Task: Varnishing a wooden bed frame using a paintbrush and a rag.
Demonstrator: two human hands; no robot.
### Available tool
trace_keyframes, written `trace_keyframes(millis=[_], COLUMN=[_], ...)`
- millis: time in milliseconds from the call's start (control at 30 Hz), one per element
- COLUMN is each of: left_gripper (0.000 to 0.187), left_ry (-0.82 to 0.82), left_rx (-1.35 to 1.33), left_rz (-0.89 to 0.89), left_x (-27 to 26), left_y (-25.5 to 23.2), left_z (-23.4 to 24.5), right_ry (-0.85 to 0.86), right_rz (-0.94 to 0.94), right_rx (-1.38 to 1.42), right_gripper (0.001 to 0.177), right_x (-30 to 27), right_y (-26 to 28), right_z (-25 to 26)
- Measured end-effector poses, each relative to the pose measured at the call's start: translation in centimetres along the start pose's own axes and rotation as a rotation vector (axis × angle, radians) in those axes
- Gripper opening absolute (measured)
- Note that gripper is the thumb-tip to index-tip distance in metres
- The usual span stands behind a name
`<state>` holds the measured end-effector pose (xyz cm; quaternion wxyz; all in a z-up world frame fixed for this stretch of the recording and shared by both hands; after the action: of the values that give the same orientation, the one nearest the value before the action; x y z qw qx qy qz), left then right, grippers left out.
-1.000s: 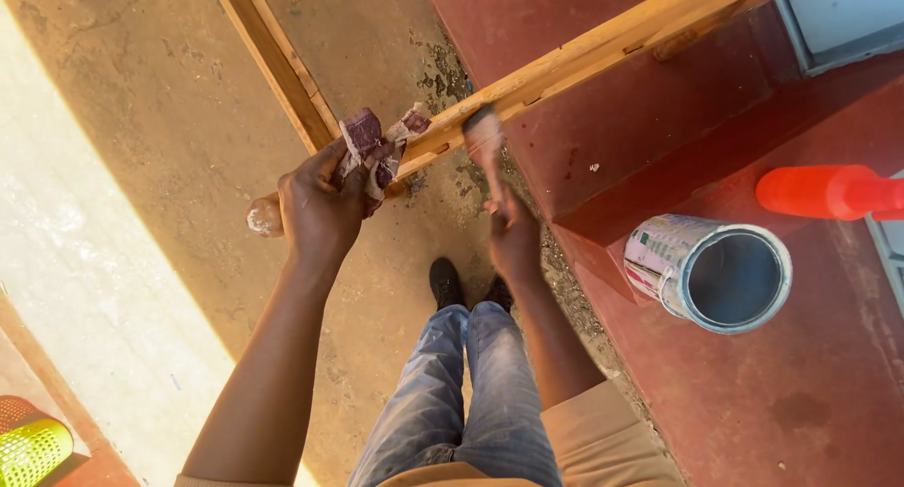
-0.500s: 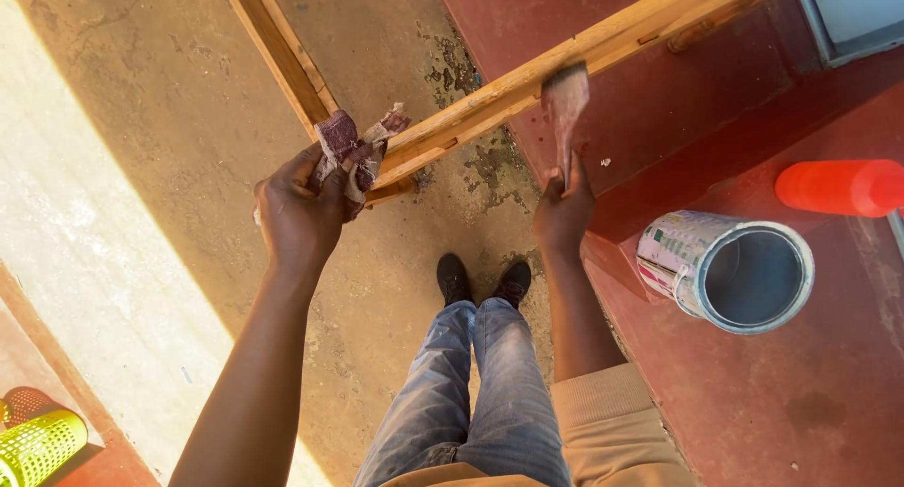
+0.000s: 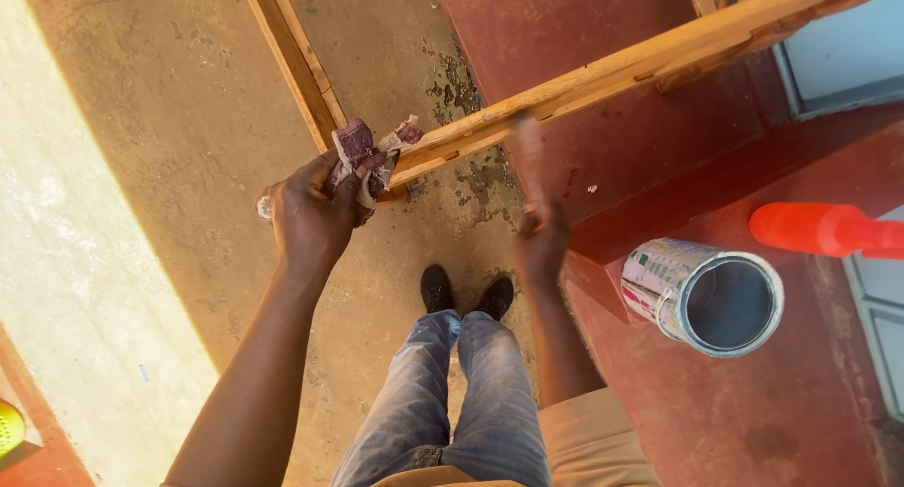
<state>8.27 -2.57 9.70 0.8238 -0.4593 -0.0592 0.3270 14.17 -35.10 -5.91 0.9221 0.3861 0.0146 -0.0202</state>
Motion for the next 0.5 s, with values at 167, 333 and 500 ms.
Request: trace_keyframes(millis=[167,333,500], left_gripper=[0.03,0.029,0.032], left_ry=[-0.051,-0.1,-0.123], left_rx=[-0.06,-0.106,-0.17], left_rz=[-0.057,-0.055,0.042], left_x=[-0.7,-1.9,-3.4], left_y=[0.7,0.9,2.7], left_z=[2.1,3.0,2.0], right_ry=[-0.024,0.058,0.327], right_rz=[-0.502,-0.375,0.002], right_rx=[0.363,0.261,0.126], right_gripper=[0.048,0.056,0.062], right_x=[5.0,0.7,-5.9], right_y=[-1.0,0.8,4.7], right_z=[2.1,-2.0,-6.1])
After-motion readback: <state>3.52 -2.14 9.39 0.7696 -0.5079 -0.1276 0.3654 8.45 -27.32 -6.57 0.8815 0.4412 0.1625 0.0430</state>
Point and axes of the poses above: each hand's wrist, its own x-axis towards the middle knuckle, its own z-axis out of the back of the hand, y = z × x, the point moved 8 cm from there along x, towards the middle knuckle, and after that the axes turned 2 degrees about -y, right-handed, at the moved point
